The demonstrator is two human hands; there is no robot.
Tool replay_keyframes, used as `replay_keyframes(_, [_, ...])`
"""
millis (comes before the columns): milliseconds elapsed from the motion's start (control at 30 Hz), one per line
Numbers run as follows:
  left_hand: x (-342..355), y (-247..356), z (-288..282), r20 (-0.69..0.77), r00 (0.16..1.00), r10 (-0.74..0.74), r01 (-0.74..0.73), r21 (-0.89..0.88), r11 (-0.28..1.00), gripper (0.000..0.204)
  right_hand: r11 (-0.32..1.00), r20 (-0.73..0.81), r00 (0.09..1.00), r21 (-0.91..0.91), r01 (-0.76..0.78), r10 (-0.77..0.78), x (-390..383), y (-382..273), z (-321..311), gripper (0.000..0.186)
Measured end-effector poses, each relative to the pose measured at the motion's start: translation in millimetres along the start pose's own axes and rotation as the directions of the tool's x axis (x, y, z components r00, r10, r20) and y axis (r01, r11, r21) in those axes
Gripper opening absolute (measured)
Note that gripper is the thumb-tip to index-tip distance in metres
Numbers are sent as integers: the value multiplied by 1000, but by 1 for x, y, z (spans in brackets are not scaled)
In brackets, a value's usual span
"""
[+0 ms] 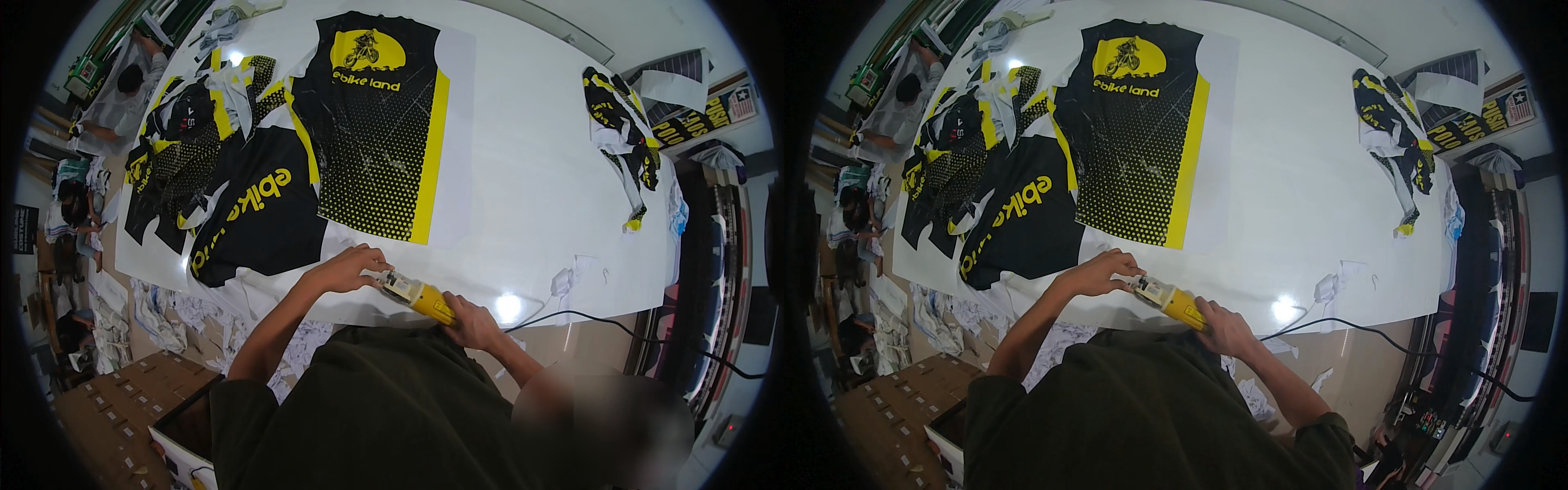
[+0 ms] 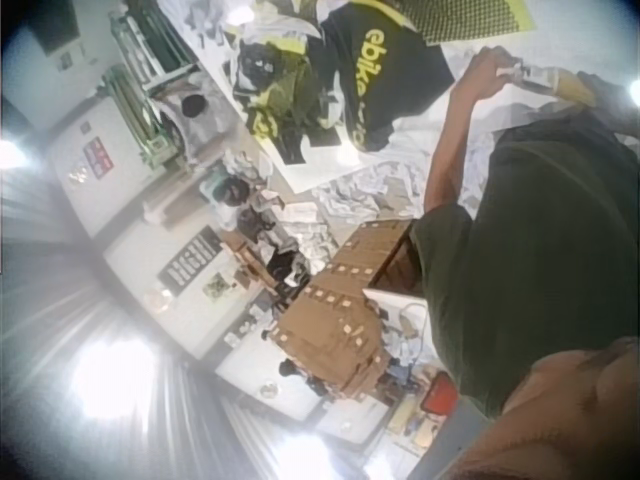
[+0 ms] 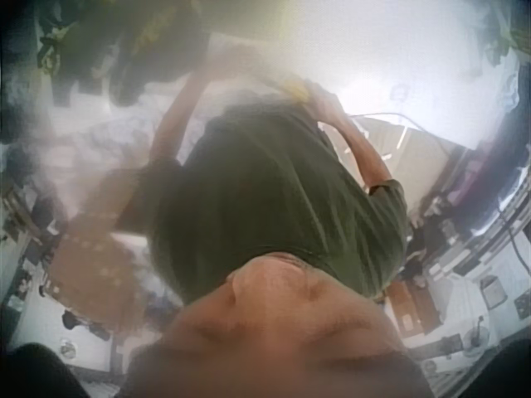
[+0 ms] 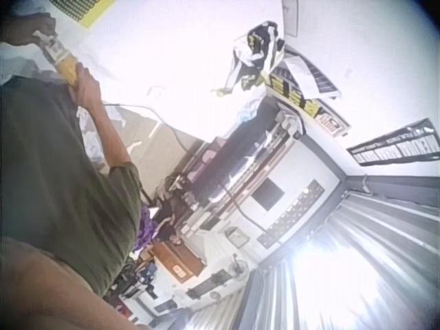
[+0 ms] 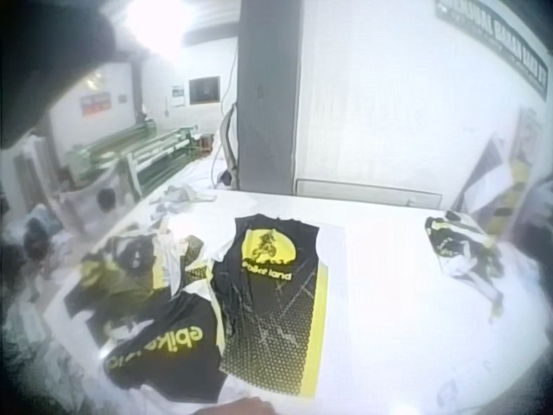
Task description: The person uses a yellow electric rotary cutter to cut black and yellow patterned fabric on a white table. They cut out several garment pieces, including a shirt front and back, and a sleeve, following the printed design lines. The person handles the fabric with their left hand to keep it steady while cutting with their right hand.
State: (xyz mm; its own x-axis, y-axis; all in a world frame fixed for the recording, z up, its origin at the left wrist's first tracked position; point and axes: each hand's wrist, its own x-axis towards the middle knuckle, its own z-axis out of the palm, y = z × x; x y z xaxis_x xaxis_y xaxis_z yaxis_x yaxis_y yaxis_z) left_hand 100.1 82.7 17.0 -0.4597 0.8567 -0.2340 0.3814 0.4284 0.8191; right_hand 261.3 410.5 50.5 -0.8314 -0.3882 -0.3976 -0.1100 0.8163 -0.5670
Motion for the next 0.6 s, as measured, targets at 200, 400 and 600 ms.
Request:
replay_keyframes(200, [-19, 5, 11, -55, 997, -45, 46, 14, 999, 48, 998, 51, 997, -14, 62, -61, 4, 2, -4, 71])
replay_keyframes(400, [-53, 24, 28, -125, 977, -170, 165, -54, 985, 45, 994, 219, 973, -69, 85, -68, 16, 3, 0, 67])
replay_keyframes(600, [-96, 38, 61, -179, 935, -306, 296, -81, 952, 50, 985, 332, 931, -22, 170, -153, 20, -4, 17, 68])
